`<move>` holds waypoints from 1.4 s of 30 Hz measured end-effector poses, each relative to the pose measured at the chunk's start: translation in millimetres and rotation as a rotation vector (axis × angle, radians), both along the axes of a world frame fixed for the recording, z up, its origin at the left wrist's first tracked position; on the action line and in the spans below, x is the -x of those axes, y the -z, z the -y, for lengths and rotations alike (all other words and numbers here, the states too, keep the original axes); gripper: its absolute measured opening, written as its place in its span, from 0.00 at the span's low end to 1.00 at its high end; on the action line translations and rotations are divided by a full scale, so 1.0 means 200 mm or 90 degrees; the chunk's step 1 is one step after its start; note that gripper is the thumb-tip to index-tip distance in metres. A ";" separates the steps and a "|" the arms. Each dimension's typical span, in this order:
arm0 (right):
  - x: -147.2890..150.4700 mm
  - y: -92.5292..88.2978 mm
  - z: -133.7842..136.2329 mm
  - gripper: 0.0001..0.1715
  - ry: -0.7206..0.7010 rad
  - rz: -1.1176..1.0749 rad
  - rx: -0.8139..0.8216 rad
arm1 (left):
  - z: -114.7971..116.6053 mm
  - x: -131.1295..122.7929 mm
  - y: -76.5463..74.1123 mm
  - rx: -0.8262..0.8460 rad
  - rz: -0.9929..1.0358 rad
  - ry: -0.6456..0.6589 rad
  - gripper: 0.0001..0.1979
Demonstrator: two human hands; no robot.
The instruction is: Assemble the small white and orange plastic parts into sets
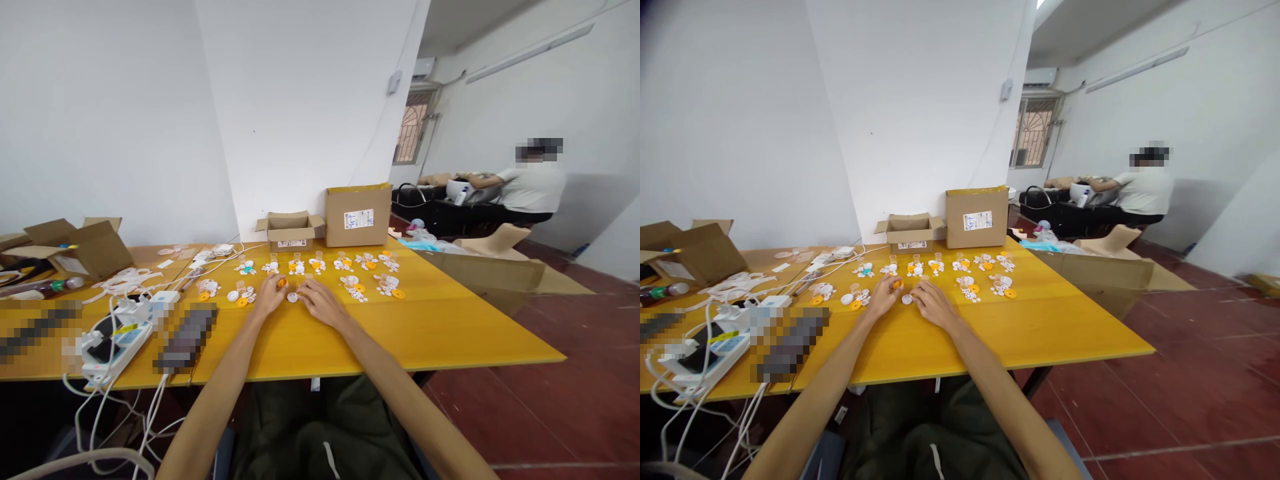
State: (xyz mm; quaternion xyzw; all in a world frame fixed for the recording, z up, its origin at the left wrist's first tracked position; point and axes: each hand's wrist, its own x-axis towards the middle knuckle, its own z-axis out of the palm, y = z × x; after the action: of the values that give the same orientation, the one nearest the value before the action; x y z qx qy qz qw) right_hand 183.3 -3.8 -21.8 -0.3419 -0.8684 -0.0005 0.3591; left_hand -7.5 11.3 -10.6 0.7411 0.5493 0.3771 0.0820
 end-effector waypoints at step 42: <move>0.00 0.03 -0.01 0.26 0.042 0.112 -0.003 | -0.06 0.00 0.08 0.102 0.217 0.198 0.12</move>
State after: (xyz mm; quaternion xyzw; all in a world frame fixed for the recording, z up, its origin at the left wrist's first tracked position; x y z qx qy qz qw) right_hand 182.8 -1.3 -27.6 -0.3682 -0.8847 -0.0448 0.2823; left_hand -7.0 22.9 -25.8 0.7335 0.4352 0.4349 0.2887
